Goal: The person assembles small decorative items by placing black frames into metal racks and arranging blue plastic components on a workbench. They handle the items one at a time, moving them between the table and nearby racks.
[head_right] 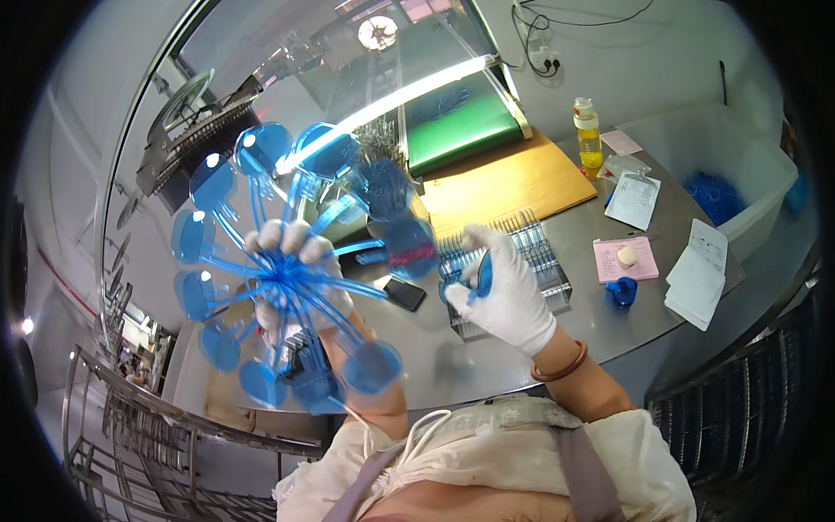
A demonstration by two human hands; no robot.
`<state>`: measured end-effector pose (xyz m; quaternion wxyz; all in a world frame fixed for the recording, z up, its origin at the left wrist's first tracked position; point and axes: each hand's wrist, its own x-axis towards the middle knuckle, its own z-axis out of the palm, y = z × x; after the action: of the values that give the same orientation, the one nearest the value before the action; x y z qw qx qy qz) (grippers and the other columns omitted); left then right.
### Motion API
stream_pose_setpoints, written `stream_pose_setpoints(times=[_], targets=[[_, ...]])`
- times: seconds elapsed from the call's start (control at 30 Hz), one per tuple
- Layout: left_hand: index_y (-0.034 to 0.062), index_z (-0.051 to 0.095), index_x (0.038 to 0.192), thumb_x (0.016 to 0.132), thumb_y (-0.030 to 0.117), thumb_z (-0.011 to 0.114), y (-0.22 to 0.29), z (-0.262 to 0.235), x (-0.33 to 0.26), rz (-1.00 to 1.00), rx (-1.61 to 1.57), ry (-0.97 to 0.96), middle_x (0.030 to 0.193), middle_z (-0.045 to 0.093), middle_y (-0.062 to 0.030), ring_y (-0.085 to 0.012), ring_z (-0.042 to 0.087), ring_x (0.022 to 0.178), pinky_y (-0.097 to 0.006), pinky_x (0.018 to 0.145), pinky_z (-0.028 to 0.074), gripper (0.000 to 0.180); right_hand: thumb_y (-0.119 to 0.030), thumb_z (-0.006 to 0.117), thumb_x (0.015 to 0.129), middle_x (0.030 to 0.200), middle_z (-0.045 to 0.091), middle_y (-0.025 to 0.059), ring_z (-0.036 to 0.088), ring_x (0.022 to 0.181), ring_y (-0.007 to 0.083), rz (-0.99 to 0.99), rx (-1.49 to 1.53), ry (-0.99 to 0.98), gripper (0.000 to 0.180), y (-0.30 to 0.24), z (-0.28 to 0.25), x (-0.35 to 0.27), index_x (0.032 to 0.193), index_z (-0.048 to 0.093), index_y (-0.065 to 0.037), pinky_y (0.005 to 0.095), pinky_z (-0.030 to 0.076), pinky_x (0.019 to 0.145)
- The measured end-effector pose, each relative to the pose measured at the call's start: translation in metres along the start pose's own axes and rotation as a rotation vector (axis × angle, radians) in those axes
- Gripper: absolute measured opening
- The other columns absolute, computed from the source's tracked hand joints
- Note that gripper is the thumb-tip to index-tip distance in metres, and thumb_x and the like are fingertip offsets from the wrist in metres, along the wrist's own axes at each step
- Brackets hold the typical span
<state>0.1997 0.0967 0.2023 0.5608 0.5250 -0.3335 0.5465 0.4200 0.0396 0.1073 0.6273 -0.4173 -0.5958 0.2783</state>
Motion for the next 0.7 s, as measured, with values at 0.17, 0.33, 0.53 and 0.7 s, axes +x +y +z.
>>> stream_pose_setpoints(times=[0.17, 0.33, 0.53, 0.7], targets=[[0.0139, 0.051, 0.135, 0.067, 0.025, 0.094, -0.024, -0.012, -0.026, -0.223, 0.189, -0.203, 0.109, 0.046, -0.0049, -0.0198, 0.045, 0.094, -0.035, 0.075, 0.041, 0.081, -0.029, 0.079, 0.081, 0.111, 0.061, 0.0174, 0.067, 0.089, 0.0248, -0.121, -0.256, -0.171, 0.069, 0.004, 0.008, 0.012, 0.136, 0.048, -0.002, 0.0375, 0.056, 0.081], [0.0141, 0.05, 0.125, 0.071, 0.028, 0.094, -0.046, 0.006, -0.024, -0.343, -0.403, -0.14, 0.104, 0.044, -0.0047, -0.0232, 0.047, 0.095, -0.04, 0.08, 0.048, 0.071, -0.036, 0.081, 0.077, 0.086, 0.058, 0.0114, 0.058, 0.065, 0.0189, 0.437, 1.166, -1.125, 0.055, 0.028, 0.011, -0.008, 0.108, 0.056, 0.001, 0.0278, 0.047, 0.059], [0.0115, 0.05, 0.135, 0.073, 0.031, 0.091, -0.065, 0.009, -0.038, -0.39, -0.397, 0.101, 0.113, 0.05, -0.007, -0.0248, 0.05, 0.108, -0.046, 0.093, 0.051, 0.077, -0.041, 0.082, 0.074, 0.081, 0.059, 0.0108, 0.057, 0.065, 0.0183, 0.342, 1.442, -1.207, 0.056, 0.045, -0.009, -0.005, 0.102, 0.057, 0.001, 0.0263, 0.042, 0.058], [0.0037, 0.055, 0.138, 0.076, 0.02, 0.084, -0.07, -0.017, -0.044, -0.417, -0.557, 0.383, 0.137, 0.052, -0.0175, -0.0361, 0.052, 0.129, -0.055, 0.103, 0.054, 0.07, -0.007, 0.071, 0.073, 0.097, 0.06, 0.016, 0.062, 0.088, 0.0384, -0.382, -0.329, -0.45, 0.044, 0.032, -0.046, -0.002, 0.114, 0.057, -0.005, 0.0399, 0.053, 0.08]])
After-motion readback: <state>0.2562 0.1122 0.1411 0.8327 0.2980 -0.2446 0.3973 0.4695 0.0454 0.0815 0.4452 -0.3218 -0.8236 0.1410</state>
